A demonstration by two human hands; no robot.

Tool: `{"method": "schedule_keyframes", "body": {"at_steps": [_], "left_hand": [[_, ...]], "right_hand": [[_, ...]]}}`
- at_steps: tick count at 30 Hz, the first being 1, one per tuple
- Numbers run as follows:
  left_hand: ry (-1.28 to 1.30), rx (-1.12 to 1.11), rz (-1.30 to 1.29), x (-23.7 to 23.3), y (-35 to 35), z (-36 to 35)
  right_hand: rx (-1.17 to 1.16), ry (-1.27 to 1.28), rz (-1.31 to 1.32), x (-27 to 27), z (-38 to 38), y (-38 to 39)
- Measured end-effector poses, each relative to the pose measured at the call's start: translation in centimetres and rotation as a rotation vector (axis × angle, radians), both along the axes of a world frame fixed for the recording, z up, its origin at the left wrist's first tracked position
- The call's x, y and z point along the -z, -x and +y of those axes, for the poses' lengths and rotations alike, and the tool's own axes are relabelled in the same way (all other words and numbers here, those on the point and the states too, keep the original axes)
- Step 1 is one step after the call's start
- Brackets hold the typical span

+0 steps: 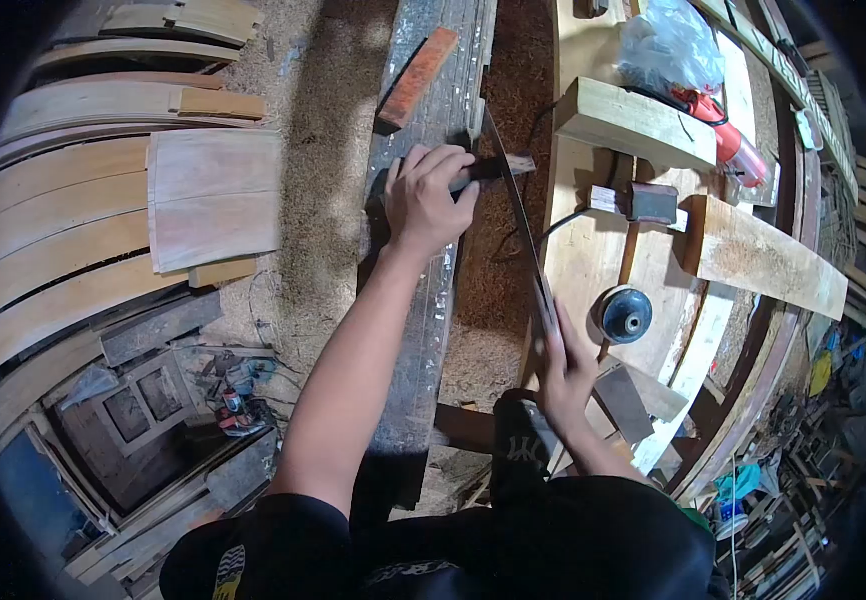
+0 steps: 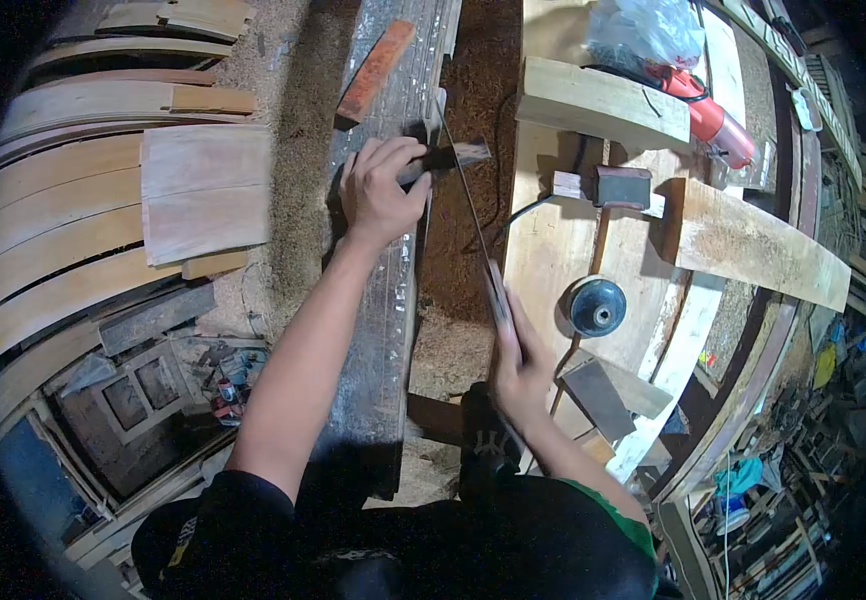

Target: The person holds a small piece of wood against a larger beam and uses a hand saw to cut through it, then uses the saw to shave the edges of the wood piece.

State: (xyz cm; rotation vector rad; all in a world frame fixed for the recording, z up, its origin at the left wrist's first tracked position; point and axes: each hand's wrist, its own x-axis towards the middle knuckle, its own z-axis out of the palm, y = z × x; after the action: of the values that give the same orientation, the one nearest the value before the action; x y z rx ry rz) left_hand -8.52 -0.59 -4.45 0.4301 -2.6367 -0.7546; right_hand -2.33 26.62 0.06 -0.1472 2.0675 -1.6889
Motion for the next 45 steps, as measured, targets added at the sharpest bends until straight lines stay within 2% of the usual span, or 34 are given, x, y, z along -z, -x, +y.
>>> {"method": "schedule_keyframes", "body": {"at_steps": [3,9,11,13,15,17,18,19,22,24,27,29,30,39,43,45], "left_hand": [[0.001,0.002,-0.005,-0.1,-0.1,0.2],[0.04,-0.019,0.013,0.1,0.4,0.0],[0.043,-0.04,0.0,0.0,0.4,0.0],[0.034,0.025,0.026,0.0,0.3,-0.2],[0.035,0.025,0.023,0.2,0.2,-0.2],[0.036,0.032,0.03,0.2,0.2,0.0],[0.039,0.025,0.032,0.3,0.2,0.0],[0.047,0.015,0.035,0.2,0.3,-0.1],[0.082,0.019,0.036,0.2,0.2,-0.3],[0.068,0.007,0.02,0.4,0.1,0.0],[0.053,0.002,0.006,-0.1,0.3,-0.1],[0.038,-0.003,-0.005,-0.2,0.3,-0.3],[0.019,0.022,0.002,-0.3,0.3,-0.5],[-0.066,-0.031,-0.031,-0.3,0.8,-0.2],[-0.093,-0.072,-0.017,-0.5,1.5,-0.3],[-0.092,-0.075,-0.023,-0.5,1.4,-0.2]], "right_hand": [[-0.009,-0.067,-0.08,0.0,3.5,-2.6],[-0.01,-0.049,0.108,-0.1,-4.0,2.4],[-0.022,-0.046,0.198,2.0,-1.6,1.3],[-0.033,-0.074,0.026,1.7,1.9,-0.7],[-0.033,-0.108,0.01,1.5,3.4,-1.6],[-0.07,-0.06,0.238,1.6,3.4,-1.1],[-0.075,-0.077,0.019,1.1,2.8,-0.6],[-0.044,-0.026,0.209,1.7,0.5,0.6],[-0.032,0.003,0.113,0.8,-4.4,4.9],[-0.027,-0.019,-0.144,-0.7,-5.7,6.1],[0.002,0.027,-0.036,0.8,-1.9,2.1],[0.002,-0.005,-0.08,0.1,0.7,-0.7],[-0.016,-0.029,0.05,0.9,0.8,-0.6],[0.02,-0.049,0.009,0.3,0.1,-0.1],[0.02,-0.077,0.092,-0.8,-1.1,1.5],[0.016,-0.042,-0.064,-0.6,-0.2,1.7]]}}
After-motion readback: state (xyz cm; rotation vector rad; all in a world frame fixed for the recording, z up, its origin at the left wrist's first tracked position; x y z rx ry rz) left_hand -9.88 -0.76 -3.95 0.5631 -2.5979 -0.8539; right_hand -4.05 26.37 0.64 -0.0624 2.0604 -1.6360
